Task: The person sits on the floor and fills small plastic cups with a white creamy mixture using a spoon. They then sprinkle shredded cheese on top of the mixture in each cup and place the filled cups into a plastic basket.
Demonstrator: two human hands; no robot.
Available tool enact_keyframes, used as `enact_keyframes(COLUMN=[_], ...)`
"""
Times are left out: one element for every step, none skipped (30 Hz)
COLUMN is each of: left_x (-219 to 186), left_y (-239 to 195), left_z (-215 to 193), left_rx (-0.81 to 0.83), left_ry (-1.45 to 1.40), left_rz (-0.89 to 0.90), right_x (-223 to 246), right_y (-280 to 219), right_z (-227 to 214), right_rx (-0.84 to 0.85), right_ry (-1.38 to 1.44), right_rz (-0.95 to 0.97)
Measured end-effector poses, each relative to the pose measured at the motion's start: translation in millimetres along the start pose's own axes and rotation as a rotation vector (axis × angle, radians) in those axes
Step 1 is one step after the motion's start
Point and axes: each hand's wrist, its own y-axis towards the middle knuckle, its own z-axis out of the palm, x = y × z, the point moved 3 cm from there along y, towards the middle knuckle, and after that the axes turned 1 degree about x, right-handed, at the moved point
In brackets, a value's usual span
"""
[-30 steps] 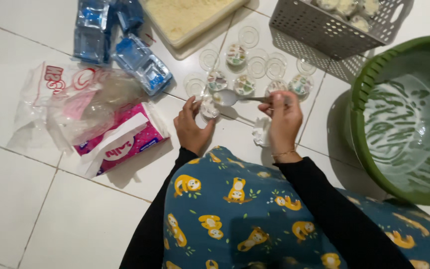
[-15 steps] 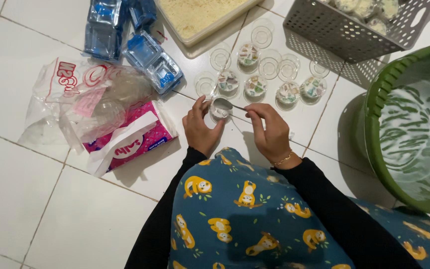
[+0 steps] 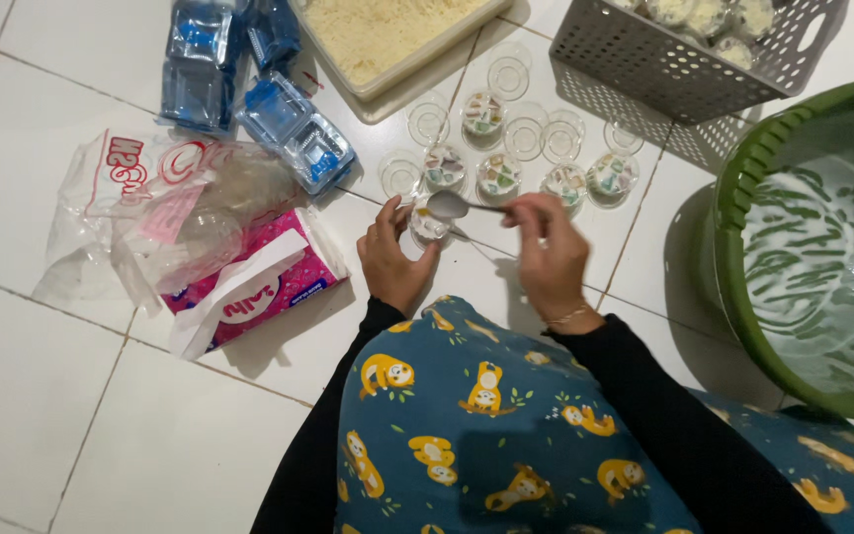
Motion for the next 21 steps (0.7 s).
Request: enact_keyframes(left_x=[0.4, 0.0, -1.0, -5.3, -9.9, -14.7, -13.5, -12.1, -10.8, -8.7, -6.7, -5.3, -5.9, -6.2, -6.1, -6.5, -7.1, -6.8, -5.5, -4.0, -2.1], left_y=[-0.1, 0.4, 0.9, 1.5, 2.1, 2.7, 1.9, 1.9, 1.7, 2.3, 2.7, 2.7, 3.0, 2.9, 2.6, 2.2, 1.9, 1.9, 2.4, 2.5, 3.0], left_z=[0.1, 0.7, 1.5, -1.3, -4.3, -6.8, -5.4, -4.6, -3.5, -2.8, -2.1, -1.0, -0.5, -0.7, -0.9, 0.1, 1.0, 0.2, 1.2, 2.0, 2.4], left_rx=[0.000, -0.017, -0.034, -0.029, -0.028, -0.028, -0.024, -0.036, -0.048, -0.043, -0.047, -0.050, -0.043, -0.050, -0.057, -0.050, -0.050, -0.052, -0.048, -0.040, -0.032], left_ry=[0.003, -0.002, -0.008, -0.012, -0.029, -0.047, -0.053, -0.034, -0.015, -0.022, -0.009, 0.003, -0.005, 0.025, 0.054, 0.050, 0.079, 0.110, 0.110, 0.138, 0.165], left_rz=[-0.001, 0.011, 0.022, 0.030, 0.034, 0.037, 0.045, 0.044, 0.043, 0.052, 0.054, 0.057, 0.067, 0.073, 0.079, 0.083, 0.108, 0.131, 0.135, 0.157, 0.179], right_x=[12.2, 17.2, 22.4, 16.7, 8.7, 1.1, 1.1, 2.8, 5.2, -80.3, -157.0, -213.5, -217.1, -219.8, -222.2, -204.1, -183.1, -163.6, -166.5, -168.4, -170.6], right_y=[8.9, 16.6, 22.6, 25.8, 26.5, 26.7, 21.2, 15.7, 9.7, -12.6, -56.3, -118.6, -120.1, -121.0, -122.0, -122.9, -119.0, -114.2, -116.2, -114.7, -113.4], right_z=[-10.2, -24.4, -37.9, -61.8, -88.4, -115.0, -147.1, -181.5, -216.0, -279.6, -342.9, -400.6, -404.0, -409.8, -415.2, -406.6, -397.2, -383.8, -385.5, -384.1, -381.3], right_rx=[0.000, -0.120, -0.239, -0.248, -0.380, -0.512, -0.521, -0.559, -0.596, -0.607, -0.598, -0.591, -0.605, -0.623, -0.641, -0.648, -0.508, -0.362, -0.366, -0.237, -0.104], right_ry=[0.003, 0.145, 0.289, 0.284, 0.362, 0.439, 0.434, 0.232, 0.031, 0.025, 0.197, 0.376, 0.371, 0.195, 0.022, 0.017, -0.204, -0.415, -0.416, -0.596, -0.769], right_rz=[0.001, 0.230, 0.459, 0.457, 0.539, 0.618, 0.613, 0.587, 0.559, 0.556, 0.784, 1.009, 1.005, 0.982, 0.957, 0.958, 0.846, 0.727, 0.730, 0.665, 0.595])
